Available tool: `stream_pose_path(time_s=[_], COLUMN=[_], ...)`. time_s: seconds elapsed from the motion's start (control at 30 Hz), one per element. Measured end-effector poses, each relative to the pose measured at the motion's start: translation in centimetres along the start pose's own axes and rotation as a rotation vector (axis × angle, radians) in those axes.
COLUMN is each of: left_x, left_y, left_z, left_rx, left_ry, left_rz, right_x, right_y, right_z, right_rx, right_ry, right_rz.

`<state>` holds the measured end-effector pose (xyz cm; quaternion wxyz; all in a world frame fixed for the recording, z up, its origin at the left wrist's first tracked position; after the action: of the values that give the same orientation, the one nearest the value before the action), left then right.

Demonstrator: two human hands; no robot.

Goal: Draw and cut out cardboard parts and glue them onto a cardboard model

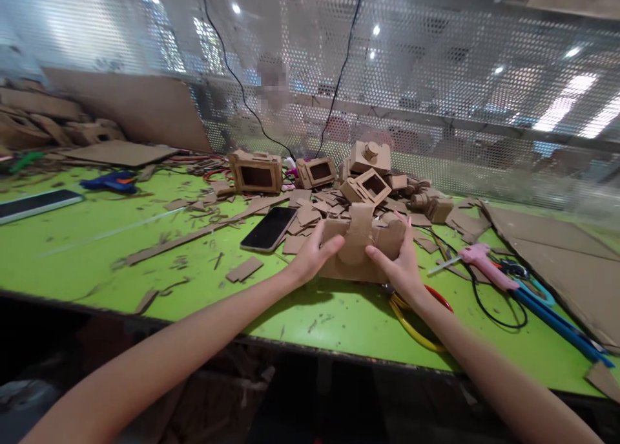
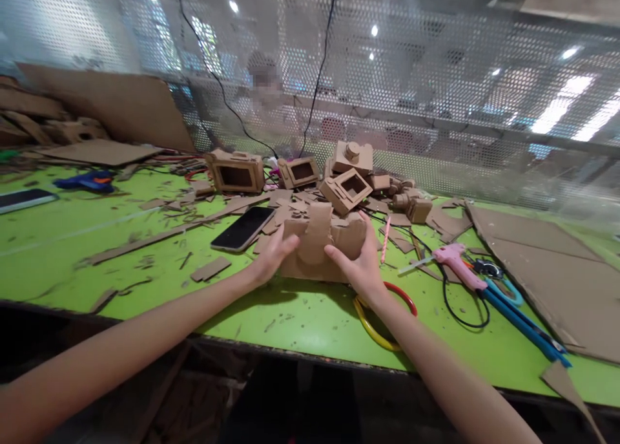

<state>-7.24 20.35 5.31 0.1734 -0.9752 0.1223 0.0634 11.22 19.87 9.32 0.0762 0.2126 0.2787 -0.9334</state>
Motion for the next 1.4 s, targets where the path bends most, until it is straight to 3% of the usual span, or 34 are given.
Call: stream_pose_path(time_s=[0.27, 0.53, 0.7, 0.87, 1.1, 1.27, 1.4], left_x=[0.3, 0.0, 0.4, -0.5, -0.5, -0.9, -0.8], left_y=[0.4, 0.5, 0.3, 0.6, 1.5, 2.1, 2.1], left_z=[-1.9, -1.1, -1.2, -0.6, -4.4, -5.7, -6.1], left_rx=[0.026, 0.001, 0.062, 0.024, 0.345, 0.416, 0.438], left_ry=[-0.038, -0.037, -0.027, -0.161, -0.433, -0.642, -0.719], left_rz=[0.021, -0.024, 0.020, -0.053, -0.090, -0.164, -0.173], right_x=[0.0, 0.1, 0.2, 0.1, -0.2, -2.1, -1.1], right_y=[0.4, 0.5, 0.5, 0.2, -0.3, 2.0, 3.8], right_z=[1.0, 1.5, 1.5, 1.3, 1.5, 6.7, 9.1], right_rx=[-0.043, -0.074, -0.075, -0.109, -0.298, -0.687, -0.903], right_ry=[0.089, 0.088, 0.046, 0.070, 0.201, 0.453, 0.655], right_rz=[0.009, 0.026, 0.047, 0.060, 0.037, -0.175, -0.178])
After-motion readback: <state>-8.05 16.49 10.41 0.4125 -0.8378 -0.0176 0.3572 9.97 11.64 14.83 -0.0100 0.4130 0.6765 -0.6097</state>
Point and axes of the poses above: each hand's wrist, its own y-axis away from the middle knuckle, its own x-axis out of the palm, z = x × y, the point moved 10 cm from there along -y, towards the middle knuckle, and after that the axes turned 12 degrees about z, right-handed, at the moved point
